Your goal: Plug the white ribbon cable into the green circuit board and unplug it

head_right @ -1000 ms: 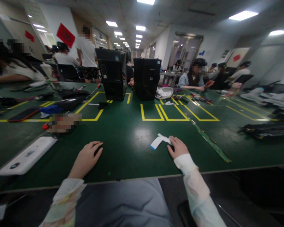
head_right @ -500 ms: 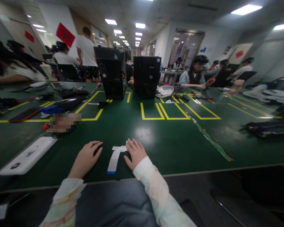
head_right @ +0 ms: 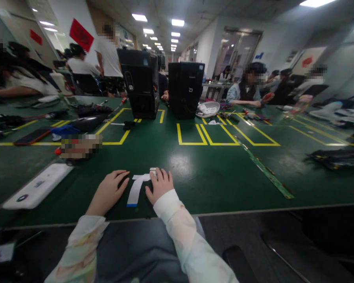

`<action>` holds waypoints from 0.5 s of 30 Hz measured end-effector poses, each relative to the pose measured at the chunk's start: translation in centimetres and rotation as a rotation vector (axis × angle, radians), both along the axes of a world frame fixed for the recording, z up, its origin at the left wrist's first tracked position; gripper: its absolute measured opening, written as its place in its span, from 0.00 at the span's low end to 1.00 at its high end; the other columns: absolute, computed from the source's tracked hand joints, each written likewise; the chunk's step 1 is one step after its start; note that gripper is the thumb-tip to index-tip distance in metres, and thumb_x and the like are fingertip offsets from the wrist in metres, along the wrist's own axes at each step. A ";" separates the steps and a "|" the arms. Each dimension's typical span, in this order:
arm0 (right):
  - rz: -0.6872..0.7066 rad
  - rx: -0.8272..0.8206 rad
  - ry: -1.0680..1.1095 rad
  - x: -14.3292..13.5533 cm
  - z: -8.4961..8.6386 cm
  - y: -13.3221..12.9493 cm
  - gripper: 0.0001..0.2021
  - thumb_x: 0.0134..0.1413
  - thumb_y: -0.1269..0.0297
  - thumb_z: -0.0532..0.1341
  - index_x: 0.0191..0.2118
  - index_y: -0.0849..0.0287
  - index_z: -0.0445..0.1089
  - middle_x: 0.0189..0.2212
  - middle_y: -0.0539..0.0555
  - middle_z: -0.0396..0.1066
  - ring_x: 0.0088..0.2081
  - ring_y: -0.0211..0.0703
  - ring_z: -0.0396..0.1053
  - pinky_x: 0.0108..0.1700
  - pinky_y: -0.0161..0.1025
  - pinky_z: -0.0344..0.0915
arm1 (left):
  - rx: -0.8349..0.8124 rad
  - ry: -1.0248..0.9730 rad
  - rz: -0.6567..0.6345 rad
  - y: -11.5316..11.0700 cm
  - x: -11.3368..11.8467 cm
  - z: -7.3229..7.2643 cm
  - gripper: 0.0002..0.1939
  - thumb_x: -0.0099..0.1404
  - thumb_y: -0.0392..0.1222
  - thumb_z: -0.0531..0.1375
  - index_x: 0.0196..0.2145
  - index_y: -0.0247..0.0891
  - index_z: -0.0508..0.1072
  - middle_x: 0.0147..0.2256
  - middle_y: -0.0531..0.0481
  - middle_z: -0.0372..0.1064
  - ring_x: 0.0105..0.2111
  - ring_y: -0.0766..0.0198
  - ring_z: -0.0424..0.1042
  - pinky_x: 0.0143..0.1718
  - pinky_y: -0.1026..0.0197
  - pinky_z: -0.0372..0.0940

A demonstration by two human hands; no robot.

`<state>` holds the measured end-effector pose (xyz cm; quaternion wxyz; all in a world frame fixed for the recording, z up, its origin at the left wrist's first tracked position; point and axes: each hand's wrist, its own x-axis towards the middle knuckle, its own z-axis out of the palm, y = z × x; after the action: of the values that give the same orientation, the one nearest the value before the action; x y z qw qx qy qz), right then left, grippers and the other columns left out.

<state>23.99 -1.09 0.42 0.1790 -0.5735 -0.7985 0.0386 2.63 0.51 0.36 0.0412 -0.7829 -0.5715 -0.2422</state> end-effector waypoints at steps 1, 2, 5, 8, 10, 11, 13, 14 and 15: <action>0.008 -0.005 0.000 -0.2 0.0 0.0 0.28 0.58 0.53 0.54 0.62 0.58 0.60 0.64 0.59 0.54 0.63 0.59 0.49 0.63 0.59 0.44 | -0.002 0.001 -0.001 0.0 0.0 0.0 0.19 0.69 0.47 0.49 0.49 0.35 0.71 0.47 0.40 0.68 0.48 0.52 0.67 0.50 0.50 0.64; 0.014 -0.010 0.001 -0.4 0.0 0.0 0.28 0.59 0.53 0.53 0.63 0.58 0.59 0.64 0.59 0.53 0.63 0.58 0.49 0.64 0.58 0.43 | -0.004 0.003 -0.002 0.0 0.0 0.0 0.20 0.69 0.47 0.49 0.50 0.34 0.71 0.47 0.40 0.68 0.48 0.52 0.67 0.50 0.49 0.64; 0.005 -0.016 0.009 -0.6 0.2 -0.3 0.31 0.58 0.53 0.54 0.65 0.57 0.53 0.65 0.61 0.50 0.64 0.57 0.49 0.63 0.58 0.45 | -0.013 0.013 -0.008 0.0 0.0 0.0 0.20 0.69 0.47 0.48 0.50 0.33 0.71 0.48 0.39 0.68 0.48 0.52 0.67 0.50 0.49 0.64; 0.000 0.025 0.022 0.2 0.2 -0.7 0.32 0.58 0.54 0.55 0.66 0.58 0.51 0.66 0.63 0.46 0.64 0.56 0.49 0.62 0.56 0.49 | -0.023 0.009 -0.008 -0.1 0.0 0.1 0.20 0.69 0.47 0.48 0.50 0.34 0.71 0.48 0.39 0.68 0.48 0.52 0.67 0.50 0.48 0.64; 0.012 0.092 0.029 1.9 -0.2 -0.7 0.31 0.58 0.55 0.55 0.65 0.59 0.53 0.66 0.64 0.46 0.64 0.56 0.49 0.62 0.57 0.51 | -0.034 0.004 -0.005 -0.2 0.0 0.1 0.20 0.69 0.47 0.48 0.50 0.35 0.71 0.48 0.39 0.68 0.49 0.52 0.67 0.51 0.48 0.64; 0.008 0.136 0.032 3.2 -0.5 -0.5 0.31 0.58 0.55 0.54 0.65 0.59 0.53 0.66 0.64 0.47 0.64 0.57 0.50 0.61 0.57 0.52 | -0.040 0.002 -0.002 -0.2 0.0 0.2 0.20 0.69 0.47 0.48 0.50 0.35 0.71 0.49 0.39 0.68 0.49 0.52 0.67 0.51 0.47 0.63; -0.060 0.229 0.045 7.1 -1.3 0.1 0.29 0.58 0.56 0.54 0.63 0.60 0.56 0.64 0.65 0.51 0.63 0.58 0.51 0.60 0.59 0.53 | -0.055 -0.005 -0.001 -0.3 0.0 0.2 0.20 0.69 0.47 0.49 0.50 0.35 0.71 0.49 0.39 0.68 0.50 0.52 0.67 0.51 0.47 0.63; -0.129 0.272 0.051 9.4 -1.7 0.4 0.28 0.58 0.55 0.53 0.62 0.61 0.57 0.63 0.66 0.52 0.62 0.59 0.51 0.59 0.60 0.53 | -0.059 -0.010 -0.002 -0.3 0.0 0.3 0.20 0.69 0.47 0.49 0.50 0.35 0.72 0.49 0.39 0.68 0.50 0.52 0.67 0.51 0.47 0.64; -0.218 0.300 0.050 12.1 -2.0 0.7 0.28 0.58 0.55 0.52 0.61 0.63 0.59 0.62 0.67 0.53 0.62 0.61 0.51 0.59 0.61 0.54 | -0.060 -0.015 -0.002 -0.3 0.0 0.3 0.20 0.69 0.47 0.49 0.50 0.36 0.72 0.49 0.39 0.68 0.50 0.52 0.67 0.51 0.47 0.64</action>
<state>36.05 -0.43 -1.58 0.2854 -0.6224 -0.7237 -0.0863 2.68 0.24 0.62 0.0132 -0.7826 -0.5779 -0.2310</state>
